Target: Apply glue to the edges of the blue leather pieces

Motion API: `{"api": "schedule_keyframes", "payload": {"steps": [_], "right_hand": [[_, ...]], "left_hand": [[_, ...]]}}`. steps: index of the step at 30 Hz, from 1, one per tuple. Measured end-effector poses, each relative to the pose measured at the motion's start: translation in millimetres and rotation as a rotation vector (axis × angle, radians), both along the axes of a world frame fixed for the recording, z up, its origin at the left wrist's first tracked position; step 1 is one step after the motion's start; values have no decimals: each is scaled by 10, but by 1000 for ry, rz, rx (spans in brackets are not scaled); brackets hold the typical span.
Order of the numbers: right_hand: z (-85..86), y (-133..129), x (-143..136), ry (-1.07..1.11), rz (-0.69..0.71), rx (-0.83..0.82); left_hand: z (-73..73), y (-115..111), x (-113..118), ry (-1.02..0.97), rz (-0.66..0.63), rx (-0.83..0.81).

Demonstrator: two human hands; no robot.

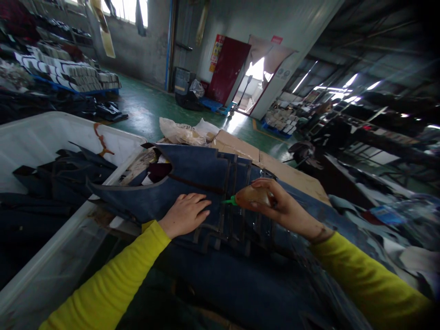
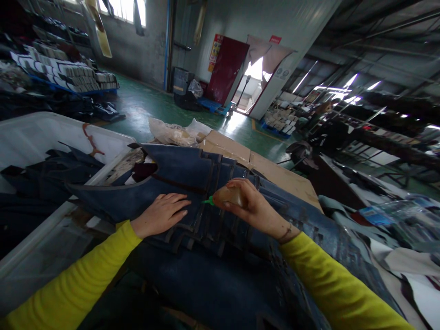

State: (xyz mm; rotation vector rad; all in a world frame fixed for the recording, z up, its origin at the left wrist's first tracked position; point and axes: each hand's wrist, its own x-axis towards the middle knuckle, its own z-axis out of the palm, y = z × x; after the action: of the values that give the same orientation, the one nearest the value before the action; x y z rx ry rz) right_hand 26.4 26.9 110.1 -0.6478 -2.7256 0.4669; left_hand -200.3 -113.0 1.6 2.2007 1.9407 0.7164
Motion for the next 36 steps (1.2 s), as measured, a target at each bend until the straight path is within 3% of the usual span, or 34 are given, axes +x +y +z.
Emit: {"api": "schedule_keyframes", "payload": {"steps": [3,10,27,36], "right_hand": [[-15,21,12,-23,40,-31],[-22,171,-43,51,18,89],[19,287,-136,35,7,89],[-39,620,-302,152,7,249]], "left_hand": [[3,-2,1,-1,-4,-1],[-18,-4,1,-2,6,19],[3,-17,0,-6,1,12],[-20,-7,2,-19,4,4]]}}
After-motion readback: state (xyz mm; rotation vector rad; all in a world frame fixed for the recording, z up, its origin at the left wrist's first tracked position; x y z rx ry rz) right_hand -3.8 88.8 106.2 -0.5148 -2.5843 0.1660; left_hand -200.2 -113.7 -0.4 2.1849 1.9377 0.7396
